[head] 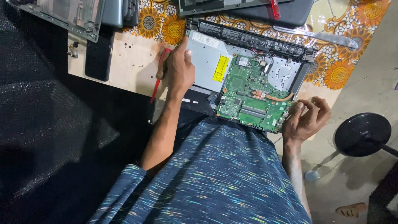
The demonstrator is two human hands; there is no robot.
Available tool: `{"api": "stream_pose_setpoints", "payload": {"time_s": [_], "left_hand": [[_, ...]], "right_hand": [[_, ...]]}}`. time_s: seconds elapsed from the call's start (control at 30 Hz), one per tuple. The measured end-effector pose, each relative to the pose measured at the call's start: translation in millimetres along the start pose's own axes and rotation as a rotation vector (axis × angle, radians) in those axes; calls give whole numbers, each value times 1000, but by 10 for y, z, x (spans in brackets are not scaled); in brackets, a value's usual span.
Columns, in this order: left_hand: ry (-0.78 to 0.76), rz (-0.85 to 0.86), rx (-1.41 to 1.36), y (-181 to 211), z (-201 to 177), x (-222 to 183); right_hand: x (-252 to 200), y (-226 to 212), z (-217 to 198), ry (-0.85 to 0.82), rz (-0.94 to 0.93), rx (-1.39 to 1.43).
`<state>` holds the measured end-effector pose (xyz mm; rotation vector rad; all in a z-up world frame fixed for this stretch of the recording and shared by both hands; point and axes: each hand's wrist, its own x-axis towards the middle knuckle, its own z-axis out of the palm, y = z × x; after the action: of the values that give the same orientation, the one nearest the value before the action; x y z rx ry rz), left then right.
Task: Removing an internal optical drive from a laptop using a screwdriver and manual extraction.
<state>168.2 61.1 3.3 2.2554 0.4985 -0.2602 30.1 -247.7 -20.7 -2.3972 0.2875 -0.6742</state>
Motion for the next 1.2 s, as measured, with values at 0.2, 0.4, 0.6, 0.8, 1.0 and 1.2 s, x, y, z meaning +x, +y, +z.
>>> {"api": "stream_pose_setpoints", "payload": {"time_s": [0.2, 0.4, 0.6, 0.8, 1.0, 1.2], "left_hand": [[158, 405, -79, -134, -107, -149], [144, 425, -344, 85, -538, -468], [111, 266, -426, 305, -629, -865], [-40, 309, -608, 294, -560, -1114], [-172, 297, -624, 418, -618, -1213], [-296, 174, -683, 431, -529, -1224]], "right_hand": [[-3, 25, -2, 0, -28, -3], [-12, 45, -18, -30, 1, -4], [158, -240, -257, -15, -85, 85], [261, -981, -372, -486, 365, 868], [235, -1427, -505, -634, 548, 1359], [351, -1583, -730, -721, 554, 1383]]}}
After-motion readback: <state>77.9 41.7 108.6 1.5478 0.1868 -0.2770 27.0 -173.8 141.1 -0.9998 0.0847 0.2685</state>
